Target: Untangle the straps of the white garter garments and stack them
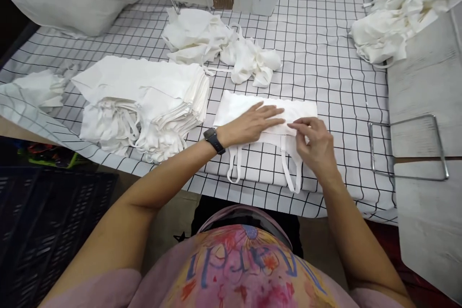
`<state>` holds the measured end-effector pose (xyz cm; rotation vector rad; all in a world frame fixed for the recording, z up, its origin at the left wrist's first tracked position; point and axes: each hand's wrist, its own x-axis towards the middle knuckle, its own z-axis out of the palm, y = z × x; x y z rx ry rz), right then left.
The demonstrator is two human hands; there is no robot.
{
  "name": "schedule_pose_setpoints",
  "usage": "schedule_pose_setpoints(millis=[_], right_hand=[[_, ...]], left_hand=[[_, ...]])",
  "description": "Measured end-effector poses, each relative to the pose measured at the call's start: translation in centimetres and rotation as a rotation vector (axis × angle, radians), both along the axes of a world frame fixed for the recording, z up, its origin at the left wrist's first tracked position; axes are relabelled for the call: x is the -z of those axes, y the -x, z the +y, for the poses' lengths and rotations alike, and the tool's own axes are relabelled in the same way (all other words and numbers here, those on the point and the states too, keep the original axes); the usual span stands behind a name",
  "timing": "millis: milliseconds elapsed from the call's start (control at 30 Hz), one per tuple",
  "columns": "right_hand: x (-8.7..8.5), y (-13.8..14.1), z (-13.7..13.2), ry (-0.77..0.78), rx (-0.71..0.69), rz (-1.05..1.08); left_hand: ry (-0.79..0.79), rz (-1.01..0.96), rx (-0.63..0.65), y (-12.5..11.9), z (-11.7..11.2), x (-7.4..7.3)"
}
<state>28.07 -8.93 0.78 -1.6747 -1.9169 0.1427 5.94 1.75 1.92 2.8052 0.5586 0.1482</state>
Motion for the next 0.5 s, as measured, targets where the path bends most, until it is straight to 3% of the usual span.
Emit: schedule_pose_setpoints(millis=[67, 233, 367, 500], right_hand=[[0.6, 0.9, -1.5, 0.037, -0.056, -0.031], [1.9, 0.4, -3.8, 0.055, -0.085, -0.136], [1.9, -0.4, -4.2, 0.049, -0.087, -0.122], [1.9, 0.6, -4.1, 0.069, -0.086, -0.202]], left_hand=[[0.064, 0.015, 0.063, -1.3, -0.4, 0.8], [0.145, 0.016, 0.047, -1.7, 0.0, 1.9], [0.135, -0.012, 0.036, -1.4, -0.2, 2.3], [0.109, -0.046, 0.021, -1.5, -0.5, 2.8]])
